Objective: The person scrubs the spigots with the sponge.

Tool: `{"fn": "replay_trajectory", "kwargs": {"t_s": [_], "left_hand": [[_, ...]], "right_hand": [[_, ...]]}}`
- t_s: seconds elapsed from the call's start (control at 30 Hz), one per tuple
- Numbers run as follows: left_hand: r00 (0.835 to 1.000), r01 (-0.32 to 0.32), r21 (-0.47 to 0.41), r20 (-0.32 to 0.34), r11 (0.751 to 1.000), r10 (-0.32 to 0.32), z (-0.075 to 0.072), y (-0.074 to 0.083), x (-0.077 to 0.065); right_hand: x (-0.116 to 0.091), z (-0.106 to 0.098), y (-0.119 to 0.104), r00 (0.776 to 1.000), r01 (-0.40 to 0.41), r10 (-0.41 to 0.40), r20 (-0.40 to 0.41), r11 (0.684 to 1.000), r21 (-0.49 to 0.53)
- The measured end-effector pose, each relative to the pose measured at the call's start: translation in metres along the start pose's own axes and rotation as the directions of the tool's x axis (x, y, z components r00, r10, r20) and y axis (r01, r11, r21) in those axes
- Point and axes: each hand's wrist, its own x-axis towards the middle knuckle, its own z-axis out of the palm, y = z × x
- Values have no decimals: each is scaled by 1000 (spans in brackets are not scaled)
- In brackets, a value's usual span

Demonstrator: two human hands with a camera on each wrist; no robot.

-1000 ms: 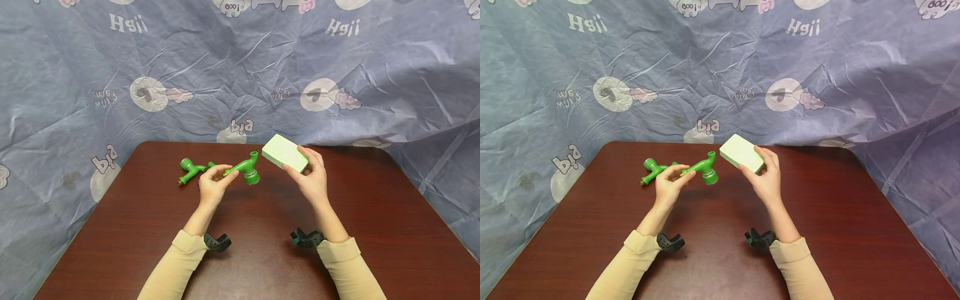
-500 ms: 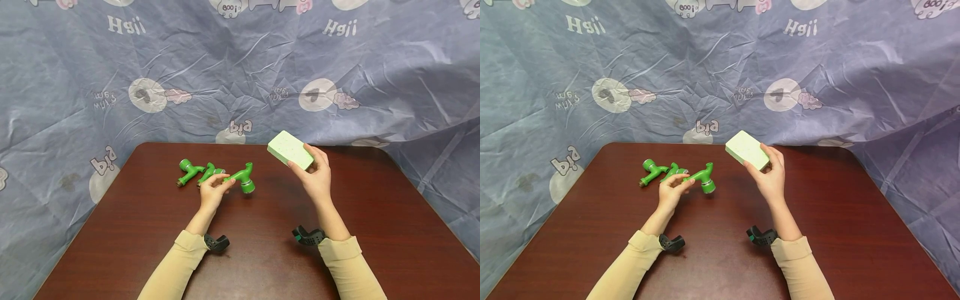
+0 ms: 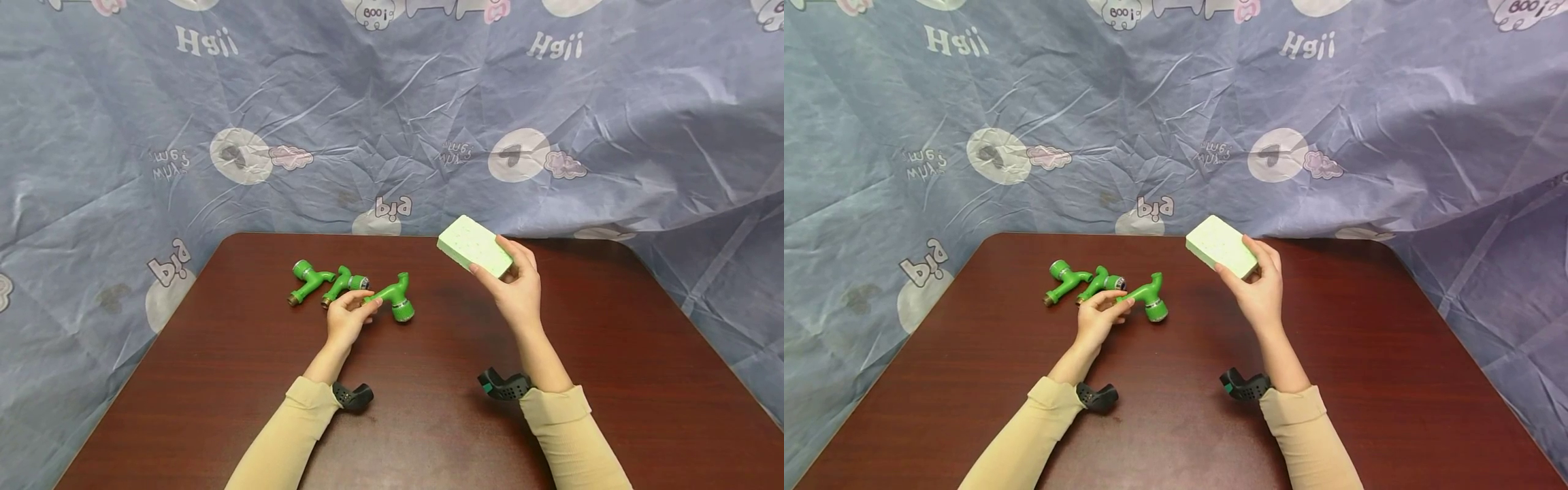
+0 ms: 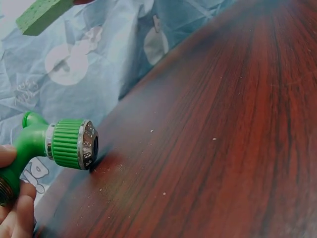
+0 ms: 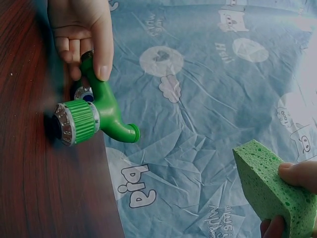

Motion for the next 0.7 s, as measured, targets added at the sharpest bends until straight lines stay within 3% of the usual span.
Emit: {"fn": "replay_trajectory", "kwargs": {"t_s": [0.2,0.4,0.7], "left_hand": [[1000,-6,148,18,989,3,-3,-4,1],[998,-69,351,11,934,69,-3,-6,0],[991,-130,483,45,866,124,-3,-3,-3]], "right_hand": [[0,1,-1,1000,-11,11,6,1000,-15],[0,0,0,1000,-10,10,6,1000,-11],[1,-1,2,1000,-10,10,11,1000,4]]}}
